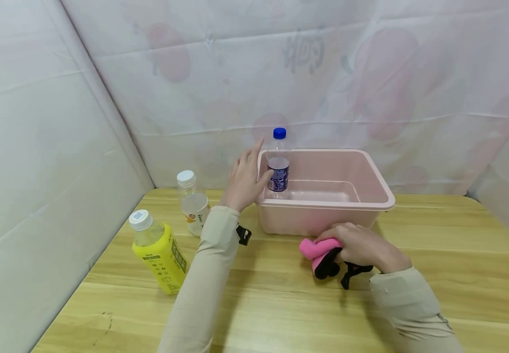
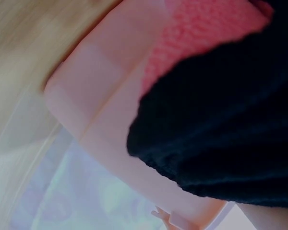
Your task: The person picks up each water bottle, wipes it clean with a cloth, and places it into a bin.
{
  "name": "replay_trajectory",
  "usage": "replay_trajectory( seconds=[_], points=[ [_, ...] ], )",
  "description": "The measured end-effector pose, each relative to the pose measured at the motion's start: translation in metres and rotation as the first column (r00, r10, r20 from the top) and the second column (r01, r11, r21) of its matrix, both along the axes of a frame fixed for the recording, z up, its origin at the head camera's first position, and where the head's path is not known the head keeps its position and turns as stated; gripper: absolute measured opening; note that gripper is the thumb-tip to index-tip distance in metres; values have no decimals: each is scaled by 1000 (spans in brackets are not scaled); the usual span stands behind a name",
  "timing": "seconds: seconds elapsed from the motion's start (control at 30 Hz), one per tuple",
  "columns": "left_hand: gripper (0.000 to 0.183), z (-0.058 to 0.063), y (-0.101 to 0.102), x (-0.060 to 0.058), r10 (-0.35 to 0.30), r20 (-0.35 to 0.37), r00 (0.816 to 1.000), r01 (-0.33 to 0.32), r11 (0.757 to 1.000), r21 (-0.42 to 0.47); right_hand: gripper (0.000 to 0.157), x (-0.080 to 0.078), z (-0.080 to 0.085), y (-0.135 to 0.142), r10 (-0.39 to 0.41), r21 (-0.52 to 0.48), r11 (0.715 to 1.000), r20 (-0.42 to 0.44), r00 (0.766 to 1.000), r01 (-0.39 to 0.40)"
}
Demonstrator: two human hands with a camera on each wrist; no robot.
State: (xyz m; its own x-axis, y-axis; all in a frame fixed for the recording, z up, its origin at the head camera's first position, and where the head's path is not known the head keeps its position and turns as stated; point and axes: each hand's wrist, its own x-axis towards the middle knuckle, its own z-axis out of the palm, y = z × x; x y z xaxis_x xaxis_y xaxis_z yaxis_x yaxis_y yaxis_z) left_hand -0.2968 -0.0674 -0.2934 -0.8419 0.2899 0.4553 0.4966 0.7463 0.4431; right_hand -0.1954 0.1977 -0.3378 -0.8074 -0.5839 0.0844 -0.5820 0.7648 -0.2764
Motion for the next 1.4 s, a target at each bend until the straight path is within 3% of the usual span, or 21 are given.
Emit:
replay_trajectory(
  seconds=[0.23,0.4,0.53,0.7,0.77,0.93,1.03,1.1,1.23,1.4],
  points=[
    [74,-10,-11,25,2,-94,996,2,999,42,52,1,-2,1,-12,-1,1000,10,1000,12],
    [70,-13,-16,42,6,-176,984,-3,1000,20,51,2,-2,2,-10,0,1000,12,1000,10],
    [64,-12,-16,55,-10,-270,963,5,1000,-18,49,2,-1,3,-9,-4,1000,0,1000,9],
    [58,-12,-18,68,-14,-391,920,-3,999,-43,47,2,-1,3,-11,0,1000,4,1000,11],
    [58,-16,-20,72,-23,-399,917,0,998,-57,46,2,-1,2,-12,-1,1000,6,1000,12],
    [67,-29,-24,85,-95,-349,932,53,990,-130,46,3,-3,1,-7,-4,1000,1,1000,7],
    [68,-37,-27,96,-132,-349,928,71,981,-182,45,3,-4,1,-5,-3,1000,-4,1000,5],
    [67,-42,-30,105,-158,-380,911,67,968,-243,45,3,-4,1,-9,-1,1000,0,1000,9],
    [62,-48,-36,123,-220,-462,859,48,933,-356,44,3,-3,1,-13,0,1000,10,1000,13],
    [56,-44,-47,141,-235,-533,812,7,919,-395,45,4,-2,2,-18,-6,1000,13,1000,18]
  ],
)
